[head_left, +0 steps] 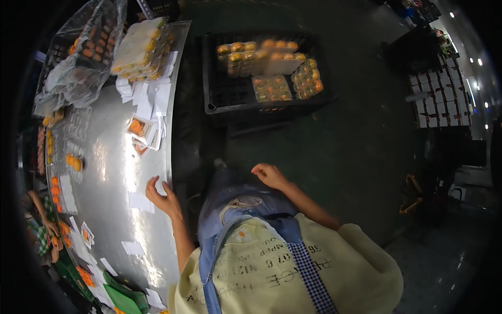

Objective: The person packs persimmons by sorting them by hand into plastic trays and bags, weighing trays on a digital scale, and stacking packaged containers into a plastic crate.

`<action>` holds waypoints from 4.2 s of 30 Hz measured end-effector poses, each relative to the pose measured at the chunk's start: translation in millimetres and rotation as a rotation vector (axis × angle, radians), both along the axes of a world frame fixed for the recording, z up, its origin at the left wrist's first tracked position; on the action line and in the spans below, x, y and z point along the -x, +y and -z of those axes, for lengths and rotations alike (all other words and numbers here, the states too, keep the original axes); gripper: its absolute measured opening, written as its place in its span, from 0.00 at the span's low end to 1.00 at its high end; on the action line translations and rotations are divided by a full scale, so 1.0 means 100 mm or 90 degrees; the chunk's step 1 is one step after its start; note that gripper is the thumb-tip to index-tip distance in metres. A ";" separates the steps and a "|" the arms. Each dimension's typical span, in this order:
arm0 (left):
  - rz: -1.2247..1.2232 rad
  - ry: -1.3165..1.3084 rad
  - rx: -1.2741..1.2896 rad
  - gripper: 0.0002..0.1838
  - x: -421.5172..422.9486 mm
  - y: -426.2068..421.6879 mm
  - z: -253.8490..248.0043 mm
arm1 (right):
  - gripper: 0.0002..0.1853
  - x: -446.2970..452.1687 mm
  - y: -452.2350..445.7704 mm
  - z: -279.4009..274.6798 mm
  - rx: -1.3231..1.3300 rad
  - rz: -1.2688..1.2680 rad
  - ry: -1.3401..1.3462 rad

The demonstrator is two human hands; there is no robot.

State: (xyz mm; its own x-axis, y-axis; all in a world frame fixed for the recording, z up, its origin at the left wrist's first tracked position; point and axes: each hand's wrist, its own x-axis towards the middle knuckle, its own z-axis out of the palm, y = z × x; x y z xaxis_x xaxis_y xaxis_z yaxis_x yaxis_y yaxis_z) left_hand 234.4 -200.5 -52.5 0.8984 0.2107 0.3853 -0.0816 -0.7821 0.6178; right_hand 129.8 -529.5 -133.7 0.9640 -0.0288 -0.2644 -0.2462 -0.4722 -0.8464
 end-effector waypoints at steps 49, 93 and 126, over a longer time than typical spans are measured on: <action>-0.157 0.079 -0.095 0.18 -1.08 -0.77 0.42 | 0.33 -2.04 -3.20 -2.27 -0.096 0.187 -0.019; -0.666 -0.095 0.886 0.24 2.12 1.73 0.28 | 0.23 -2.07 4.60 -1.05 -0.021 -1.127 -0.479; -0.481 0.387 0.049 0.19 1.41 3.14 0.01 | 0.29 -0.75 4.11 -0.80 -0.286 -0.360 0.473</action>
State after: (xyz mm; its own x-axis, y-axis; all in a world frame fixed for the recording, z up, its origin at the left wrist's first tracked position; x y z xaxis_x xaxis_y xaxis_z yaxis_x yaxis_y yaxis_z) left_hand 93.2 113.3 -53.6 0.5566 0.8190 -0.1392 0.7756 -0.4522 0.4404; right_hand 204.4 -118.1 -54.0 0.3953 0.6255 -0.6727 -0.6192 -0.3594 -0.6981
